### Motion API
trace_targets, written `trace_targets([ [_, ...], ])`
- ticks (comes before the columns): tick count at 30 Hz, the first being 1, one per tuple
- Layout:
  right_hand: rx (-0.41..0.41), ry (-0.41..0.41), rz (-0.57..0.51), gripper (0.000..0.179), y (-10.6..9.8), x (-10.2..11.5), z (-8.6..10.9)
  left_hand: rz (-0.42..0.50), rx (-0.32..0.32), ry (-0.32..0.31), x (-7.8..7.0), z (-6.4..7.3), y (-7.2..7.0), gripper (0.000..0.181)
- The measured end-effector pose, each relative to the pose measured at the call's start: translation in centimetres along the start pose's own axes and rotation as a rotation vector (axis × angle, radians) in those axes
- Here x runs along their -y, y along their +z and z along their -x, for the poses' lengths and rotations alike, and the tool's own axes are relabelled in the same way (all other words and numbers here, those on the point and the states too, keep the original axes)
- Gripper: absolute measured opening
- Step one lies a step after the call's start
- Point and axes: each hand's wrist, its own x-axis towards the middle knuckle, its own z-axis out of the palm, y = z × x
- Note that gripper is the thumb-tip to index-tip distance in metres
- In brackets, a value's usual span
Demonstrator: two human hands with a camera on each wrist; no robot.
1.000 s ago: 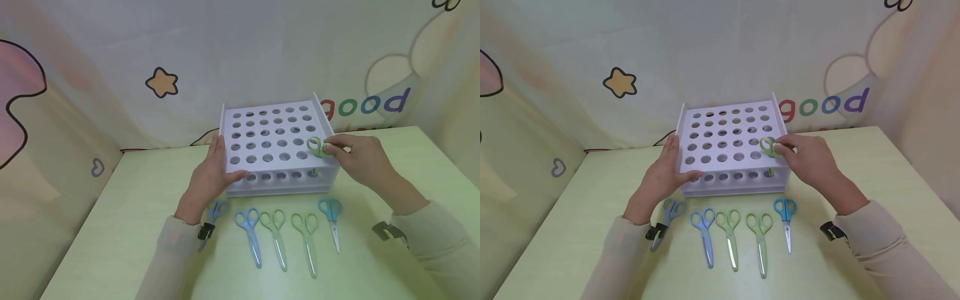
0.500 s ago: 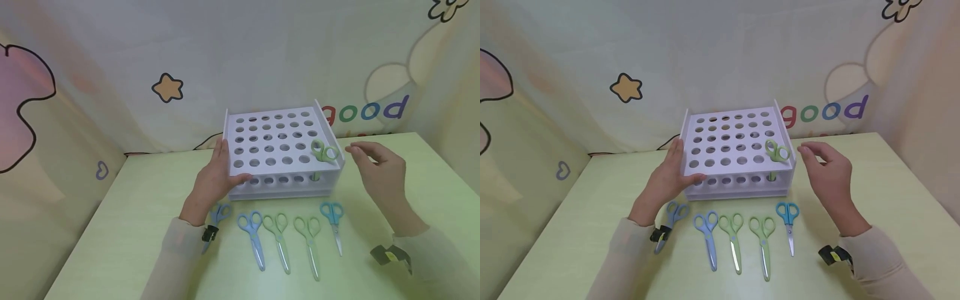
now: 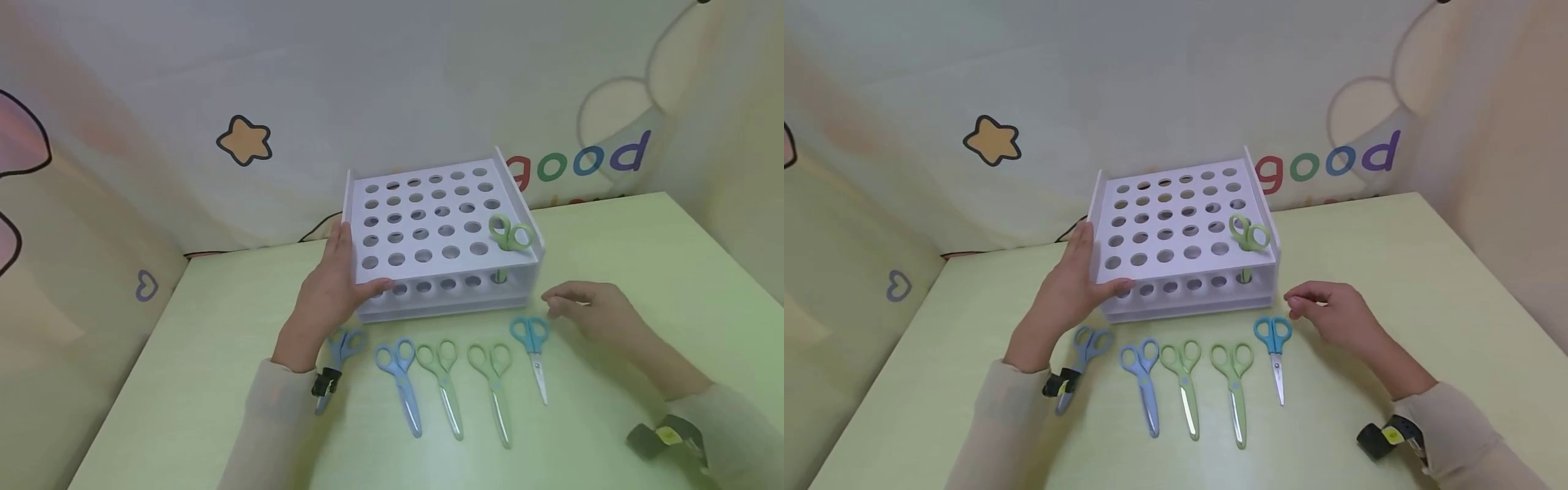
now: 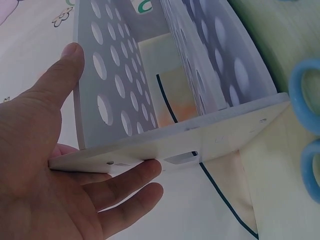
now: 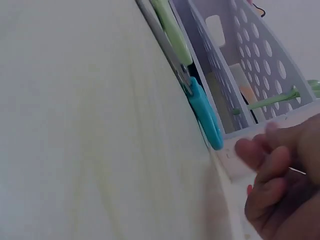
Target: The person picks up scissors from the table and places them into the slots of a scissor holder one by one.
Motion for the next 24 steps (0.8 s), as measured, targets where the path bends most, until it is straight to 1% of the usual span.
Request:
trace_targets([
  [2, 0.078, 0.007, 0.019, 0.030, 0.35, -0.06, -0.23, 0.007, -0.004, 0.004, 0.14, 0.06, -0.09, 0.122],
  [5, 0.128, -0.008, 0.048, 0.033, 0.64, -0.23, -0.32, 0.011, -0.008, 0.012, 0.26, 0.05, -0.12, 0.121],
  [7, 0.149, -0.027, 0.045, 0.034, 0.73, -0.41, -0.31, 0.012, -0.009, 0.014, 0.25, 0.02, -0.14, 0.121],
  [9, 0.156, -0.063, 0.072, 0.034, 0.83, -0.56, -0.34, 0.015, -0.011, 0.016, 0.20, 0.01, -0.18, 0.121],
  [11, 0.185, -0.085, 0.076, 0.037, 0.91, -0.68, -0.35, 0.016, -0.012, 0.019, 0.13, -0.01, -0.23, 0.120],
  [13, 0.207, -0.107, 0.104, 0.040, 1.00, -0.70, -0.34, 0.018, -0.012, 0.021, 0.04, -0.04, -0.27, 0.120],
  [19, 0.280, -0.084, 0.174, 0.047, 1.13, -0.14, -0.16, 0.016, -0.004, 0.026, -0.03, -0.02, -0.24, 0.119],
  [24, 0.301, -0.086, 0.197, 0.043, 1.17, -0.12, 0.02, 0.019, -0.008, 0.036, 0.13, 0.05, -0.11, 0.119],
])
